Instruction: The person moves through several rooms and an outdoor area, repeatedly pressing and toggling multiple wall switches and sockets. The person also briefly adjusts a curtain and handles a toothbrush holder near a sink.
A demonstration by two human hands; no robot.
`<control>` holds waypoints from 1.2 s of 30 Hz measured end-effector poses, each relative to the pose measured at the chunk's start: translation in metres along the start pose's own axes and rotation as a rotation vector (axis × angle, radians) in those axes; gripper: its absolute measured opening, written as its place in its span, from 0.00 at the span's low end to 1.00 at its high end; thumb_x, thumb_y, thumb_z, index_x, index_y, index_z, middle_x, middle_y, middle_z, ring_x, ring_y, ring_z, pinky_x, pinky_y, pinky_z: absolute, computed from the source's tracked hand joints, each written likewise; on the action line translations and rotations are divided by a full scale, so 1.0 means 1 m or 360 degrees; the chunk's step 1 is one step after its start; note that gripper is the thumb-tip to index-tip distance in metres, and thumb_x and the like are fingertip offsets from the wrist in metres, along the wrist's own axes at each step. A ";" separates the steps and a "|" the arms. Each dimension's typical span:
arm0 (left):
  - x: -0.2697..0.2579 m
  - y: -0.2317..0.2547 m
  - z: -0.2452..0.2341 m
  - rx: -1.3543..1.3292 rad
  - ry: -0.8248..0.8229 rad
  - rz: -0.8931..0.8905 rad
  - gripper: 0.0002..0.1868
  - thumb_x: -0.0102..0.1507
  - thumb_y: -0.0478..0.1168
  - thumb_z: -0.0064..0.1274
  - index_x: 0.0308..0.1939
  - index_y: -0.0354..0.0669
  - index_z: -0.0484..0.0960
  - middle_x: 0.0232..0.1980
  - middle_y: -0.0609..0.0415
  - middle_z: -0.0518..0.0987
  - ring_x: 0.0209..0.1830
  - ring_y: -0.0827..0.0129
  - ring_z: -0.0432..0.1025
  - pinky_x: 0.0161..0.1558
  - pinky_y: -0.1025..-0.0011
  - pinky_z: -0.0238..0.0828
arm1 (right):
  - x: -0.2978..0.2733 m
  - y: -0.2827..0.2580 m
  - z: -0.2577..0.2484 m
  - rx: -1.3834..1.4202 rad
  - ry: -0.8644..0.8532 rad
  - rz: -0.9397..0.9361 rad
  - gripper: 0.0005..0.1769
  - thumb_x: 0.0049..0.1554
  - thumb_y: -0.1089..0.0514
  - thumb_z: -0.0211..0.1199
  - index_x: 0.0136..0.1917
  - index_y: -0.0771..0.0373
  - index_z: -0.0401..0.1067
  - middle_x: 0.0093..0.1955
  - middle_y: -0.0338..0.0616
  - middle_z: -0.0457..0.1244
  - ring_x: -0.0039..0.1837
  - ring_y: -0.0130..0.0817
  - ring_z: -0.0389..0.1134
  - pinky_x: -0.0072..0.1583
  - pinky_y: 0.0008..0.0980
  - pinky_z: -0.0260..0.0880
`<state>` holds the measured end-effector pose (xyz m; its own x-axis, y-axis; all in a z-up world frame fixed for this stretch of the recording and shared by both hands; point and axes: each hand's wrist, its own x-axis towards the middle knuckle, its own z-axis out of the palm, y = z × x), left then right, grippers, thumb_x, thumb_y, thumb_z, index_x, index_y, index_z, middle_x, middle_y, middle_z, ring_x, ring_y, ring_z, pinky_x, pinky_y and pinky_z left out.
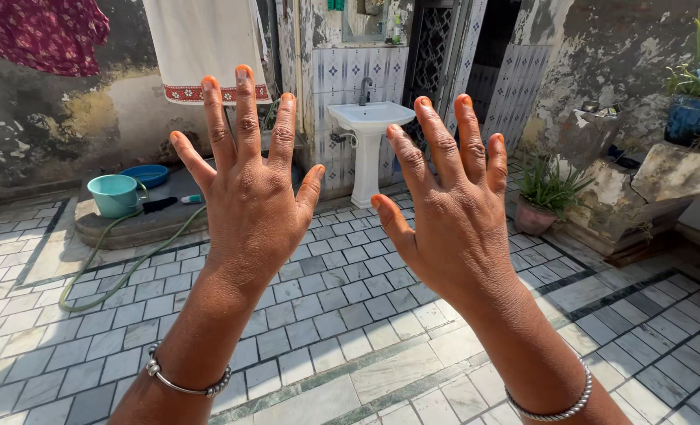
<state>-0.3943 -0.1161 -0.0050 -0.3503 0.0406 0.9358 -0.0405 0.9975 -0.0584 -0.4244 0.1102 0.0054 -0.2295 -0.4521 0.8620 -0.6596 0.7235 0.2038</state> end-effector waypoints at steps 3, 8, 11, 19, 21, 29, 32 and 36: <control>0.035 -0.019 0.081 0.0016 -0.0016 -0.0040 0.42 0.66 0.59 0.63 0.78 0.46 0.68 0.85 0.38 0.40 0.84 0.40 0.31 0.68 0.16 0.29 | 0.043 0.045 0.061 -0.0076 -0.0016 -0.0047 0.36 0.60 0.44 0.66 0.77 0.59 0.65 0.84 0.54 0.47 0.85 0.55 0.36 0.78 0.70 0.37; 0.091 -0.028 0.206 0.0035 -0.0094 -0.0011 0.42 0.64 0.60 0.60 0.77 0.46 0.68 0.84 0.39 0.41 0.83 0.41 0.30 0.67 0.17 0.31 | 0.089 0.115 0.149 -0.0001 0.0023 0.0018 0.34 0.61 0.45 0.66 0.76 0.57 0.66 0.83 0.54 0.50 0.86 0.55 0.38 0.79 0.67 0.37; 0.114 -0.033 0.276 0.0010 -0.0118 0.0007 0.43 0.63 0.61 0.59 0.77 0.47 0.67 0.84 0.41 0.42 0.83 0.42 0.30 0.69 0.18 0.32 | 0.109 0.151 0.216 0.0023 0.0018 0.0020 0.34 0.60 0.45 0.66 0.76 0.57 0.66 0.82 0.54 0.51 0.86 0.56 0.39 0.79 0.67 0.38; 0.197 -0.050 0.474 0.0229 -0.0119 0.0107 0.40 0.64 0.62 0.55 0.76 0.51 0.67 0.84 0.42 0.44 0.83 0.44 0.31 0.69 0.18 0.33 | 0.177 0.254 0.421 0.0080 -0.0016 -0.0066 0.34 0.57 0.44 0.65 0.72 0.58 0.68 0.79 0.53 0.52 0.83 0.57 0.40 0.75 0.67 0.41; 0.223 -0.059 0.521 0.0267 -0.0146 0.0089 0.41 0.63 0.63 0.55 0.76 0.51 0.67 0.84 0.42 0.44 0.83 0.44 0.31 0.69 0.18 0.33 | 0.205 0.285 0.468 0.0091 -0.0040 -0.0098 0.34 0.56 0.44 0.65 0.72 0.58 0.67 0.79 0.54 0.52 0.82 0.58 0.40 0.74 0.68 0.41; 0.287 -0.131 0.667 0.0452 -0.0218 0.0054 0.43 0.62 0.64 0.56 0.76 0.49 0.67 0.83 0.40 0.43 0.82 0.42 0.32 0.67 0.18 0.34 | 0.299 0.355 0.632 0.0257 0.0024 -0.0144 0.35 0.58 0.45 0.65 0.74 0.60 0.64 0.80 0.56 0.51 0.84 0.57 0.41 0.76 0.66 0.40; 0.304 -0.161 0.722 0.0475 -0.0227 0.0049 0.42 0.63 0.63 0.56 0.77 0.50 0.67 0.83 0.40 0.43 0.82 0.43 0.32 0.67 0.18 0.34 | 0.326 0.373 0.690 0.0263 0.0049 -0.0142 0.39 0.58 0.45 0.65 0.76 0.63 0.61 0.80 0.57 0.51 0.83 0.56 0.42 0.76 0.65 0.40; 0.324 -0.207 0.801 0.0402 -0.0181 0.0059 0.42 0.64 0.62 0.55 0.77 0.50 0.67 0.84 0.41 0.43 0.83 0.43 0.32 0.68 0.19 0.34 | 0.361 0.389 0.772 0.0267 0.0082 -0.0161 0.43 0.58 0.45 0.66 0.78 0.66 0.57 0.80 0.57 0.51 0.83 0.56 0.43 0.77 0.62 0.42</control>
<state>-1.2485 -0.3565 0.0316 -0.4581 0.0557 0.8872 -0.2527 0.9487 -0.1901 -1.3162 -0.1740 0.0373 -0.1223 -0.4876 0.8644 -0.7883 0.5769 0.2140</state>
